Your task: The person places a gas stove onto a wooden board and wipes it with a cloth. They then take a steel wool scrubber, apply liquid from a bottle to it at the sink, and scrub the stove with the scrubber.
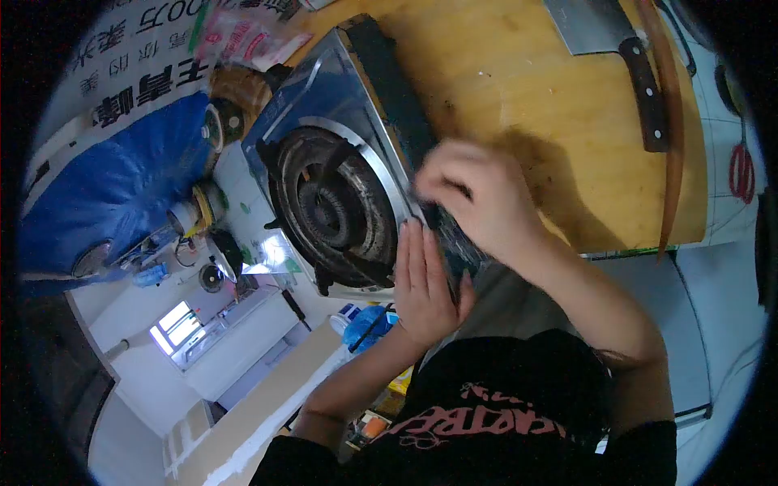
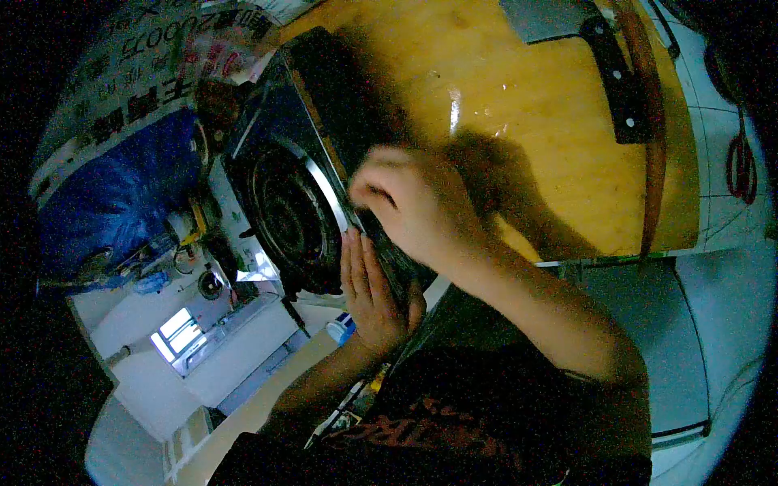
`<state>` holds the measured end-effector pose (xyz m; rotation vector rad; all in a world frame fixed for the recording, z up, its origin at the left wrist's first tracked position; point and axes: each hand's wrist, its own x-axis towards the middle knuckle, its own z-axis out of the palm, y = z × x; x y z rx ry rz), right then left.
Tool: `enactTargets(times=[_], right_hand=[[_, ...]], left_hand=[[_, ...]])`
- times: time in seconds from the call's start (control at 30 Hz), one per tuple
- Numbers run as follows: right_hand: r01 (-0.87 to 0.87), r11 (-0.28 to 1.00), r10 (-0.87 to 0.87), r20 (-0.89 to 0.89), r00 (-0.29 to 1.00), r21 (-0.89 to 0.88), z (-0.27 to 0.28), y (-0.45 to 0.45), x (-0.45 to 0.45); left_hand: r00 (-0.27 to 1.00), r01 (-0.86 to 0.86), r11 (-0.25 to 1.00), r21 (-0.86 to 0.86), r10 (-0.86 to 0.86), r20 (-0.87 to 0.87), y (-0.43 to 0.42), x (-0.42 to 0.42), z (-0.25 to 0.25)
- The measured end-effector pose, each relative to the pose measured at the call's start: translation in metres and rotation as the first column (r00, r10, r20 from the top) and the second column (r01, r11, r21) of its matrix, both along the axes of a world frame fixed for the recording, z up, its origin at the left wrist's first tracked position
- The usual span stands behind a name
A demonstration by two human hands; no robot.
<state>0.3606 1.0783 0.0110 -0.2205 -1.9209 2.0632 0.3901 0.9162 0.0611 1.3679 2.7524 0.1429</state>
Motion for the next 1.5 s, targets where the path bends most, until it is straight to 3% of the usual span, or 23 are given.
enactTargets(times=[0.17, 0.23, 0.3, 0.4, 0.47, 0.53, 0.57, 0.63, 0.67, 0.77, 0.8, 0.93, 1.1, 1.17, 1.23, 1.3, 1.37, 1.43, 1.47, 1.5], right_hand=[[-0.057, 0.996, 0.055, 0.038, 0.998, 0.063, 0.006, 0.005, 0.005], [0.101, 0.994, -0.097, -0.094, 0.991, 0.040, 0.012, 0.007, -0.024], [0.141, 0.987, -0.130, -0.117, 0.985, 0.084, 0.014, 0.006, -0.030], [-0.039, 0.901, 0.073, -0.064, 0.995, 0.433, 0.027, 0.003, 0.000], [-0.045, 0.849, 0.089, -0.058, 0.994, 0.527, 0.039, -0.003, 0.008], [-0.043, 0.729, 0.090, -0.033, 0.995, 0.683, 0.047, -0.001, 0.000], [-0.043, 0.728, 0.092, -0.036, 0.995, 0.684, 0.048, 0.001, -0.013], [0.093, 0.604, -0.021, -0.101, 0.995, 0.792, 0.051, 0.002, -0.040], [0.041, 0.551, -0.029, -0.031, 0.999, 0.834, 0.053, -0.003, -0.044], [-0.077, 0.518, 0.081, 0.041, 0.996, 0.852, 0.064, -0.015, -0.010], [-0.133, 0.482, 0.115, 0.088, 0.989, 0.866, 0.066, -0.020, 0.000], [-0.052, 0.425, 0.025, 0.046, 0.999, 0.904, 0.066, -0.008, -0.021], [-0.107, 0.380, 0.110, 0.070, 0.991, 0.919, 0.074, -0.012, -0.007], [-0.261, 0.402, 0.229, 0.180, 0.957, 0.877, 0.075, -0.016, 0.011], [-0.188, 0.440, 0.200, 0.109, 0.974, 0.878, 0.067, -0.010, -0.002], [0.004, 0.452, -0.036, 0.014, 0.999, 0.892, 0.056, -0.004, -0.029], [0.116, 0.559, -0.068, -0.094, 0.993, 0.821, 0.033, 0.025, -0.055], [0.188, 0.880, -0.216, 0.014, 0.976, 0.436, 0.022, 0.042, -0.060], [0.214, 0.960, -0.229, 0.063, 0.971, 0.182, 0.011, 0.049, -0.061], [0.219, 0.959, -0.234, 0.067, 0.970, 0.181, 0.003, 0.050, -0.060]], left_hand=[[1.000, -0.005, 1.000, 0.000, 0.005, -0.027, 0.001, 0.003, 0.001], [0.999, -0.009, 1.000, 0.000, 0.009, -0.045, 0.001, 0.003, 0.000], [0.998, -0.015, 1.000, 0.011, 0.016, -0.057, 0.001, 0.004, 0.000], [0.997, -0.009, 0.998, 0.059, 0.014, -0.081, -0.006, 0.005, -0.004], [0.997, 0.001, 0.989, 0.149, 0.012, -0.083, -0.009, 0.008, -0.010], [0.998, -0.019, 0.990, 0.141, 0.027, -0.059, -0.011, 0.010, -0.010], [0.999, -0.033, 0.992, 0.125, 0.037, -0.036, -0.012, 0.010, -0.009], [0.999, -0.038, 0.992, 0.122, 0.042, -0.035, -0.011, 0.009, -0.011], [0.999, -0.041, 0.992, 0.118, 0.044, -0.025, -0.011, 0.009, -0.011], [0.999, -0.016, 0.990, 0.140, 0.009, 0.049, -0.028, 0.014, -0.024], [1.000, -0.010, 0.998, -0.058, 0.010, -0.003, -0.028, 0.016, -0.023], [1.000, -0.004, 0.989, 0.146, 0.005, -0.007, -0.014, 0.009, -0.015], [1.000, -0.024, 0.994, 0.107, 0.024, 0.000, -0.018, 0.013, -0.020], [1.000, 0.000, 0.998, 0.058, 0.000, 0.002, -0.019, 0.012, -0.020], [0.999, -0.048, 0.968, 0.245, 0.050, -0.001, -0.015, 0.012, -0.015], [0.998, -0.063, 0.973, 0.221, 0.063, 0.005, -0.011, 0.010, -0.011], [0.998, -0.067, 0.977, 0.201, 0.066, 0.011, -0.007, 0.007, -0.009], [0.997, -0.080, 0.977, 0.197, 0.083, -0.008, -0.007, 0.007, -0.011], [0.997, -0.078, 0.978, 0.193, 0.080, -0.002, -0.007, 0.008, -0.010], [0.995, -0.096, 0.978, 0.187, 0.094, 0.018, -0.006, 0.008, -0.009]])
